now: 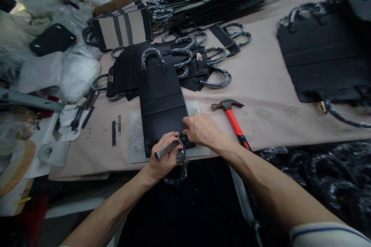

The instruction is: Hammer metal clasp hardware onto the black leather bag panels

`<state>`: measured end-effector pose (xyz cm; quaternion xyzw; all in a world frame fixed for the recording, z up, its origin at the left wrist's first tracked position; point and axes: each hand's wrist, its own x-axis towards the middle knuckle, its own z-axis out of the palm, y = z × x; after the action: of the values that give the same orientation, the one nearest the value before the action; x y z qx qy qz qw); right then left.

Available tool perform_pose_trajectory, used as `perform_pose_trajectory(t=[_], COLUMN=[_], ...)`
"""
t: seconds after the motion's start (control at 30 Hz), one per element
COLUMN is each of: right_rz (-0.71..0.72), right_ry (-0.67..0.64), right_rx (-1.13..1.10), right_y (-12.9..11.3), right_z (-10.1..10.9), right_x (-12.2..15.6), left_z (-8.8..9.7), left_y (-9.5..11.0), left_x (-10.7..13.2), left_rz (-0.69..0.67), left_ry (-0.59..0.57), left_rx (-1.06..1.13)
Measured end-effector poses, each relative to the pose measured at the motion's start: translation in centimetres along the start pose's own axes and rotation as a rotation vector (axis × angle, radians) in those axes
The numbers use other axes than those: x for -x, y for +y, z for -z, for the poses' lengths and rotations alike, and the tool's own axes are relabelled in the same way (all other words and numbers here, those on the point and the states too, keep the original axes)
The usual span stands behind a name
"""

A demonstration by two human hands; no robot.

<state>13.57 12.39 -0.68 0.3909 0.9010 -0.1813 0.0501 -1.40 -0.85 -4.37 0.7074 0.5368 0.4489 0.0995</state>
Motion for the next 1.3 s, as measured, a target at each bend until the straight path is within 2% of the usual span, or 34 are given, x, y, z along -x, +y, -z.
perform_pose_trajectory(t=[0.17, 0.37, 0.67, 0.8, 1.07, 1.2, 1.3], right_rz=[-0.003, -0.028, 0.040, 0.035, 0.020, -0.015, -0.054], right_ry=[0.012, 0.059, -0.117, -0.134, -0.072, 0.006, 0.123], right_rx=[-0.011, -0.126, -0.108, -0.106, -0.232, -0.317, -0.525], right_y=[0.2, 1.1, 1.4, 1.3, 1.8, 2.6, 3.0], right_z=[-0.2, -1.0, 1.1, 1.5, 1.3, 0.5, -0.8], right_x=[0.3, 0.6, -1.5, -1.9, -1.8, -1.2, -0.2], left_z=[0.1, 0.3, 0.2, 0.1, 0.1, 0.0, -0.1], left_y=[0.0, -0.2, -0.8, -0.8, -0.9, -1.1, -1.2], left_x=[-0.2, -0.7, -1.0, -1.2, -1.7, -1.8, -1.9], left_rz=[-0.023, 0.026, 0.081, 0.077, 0.173, 0.187, 0.170], left_ry=[-0.015, -0.057, -0.087, -0.104, -0.138, -0.146, -0.163], left_rx=[0.023, 0.107, 0.173, 0.183, 0.168, 0.188, 0.176])
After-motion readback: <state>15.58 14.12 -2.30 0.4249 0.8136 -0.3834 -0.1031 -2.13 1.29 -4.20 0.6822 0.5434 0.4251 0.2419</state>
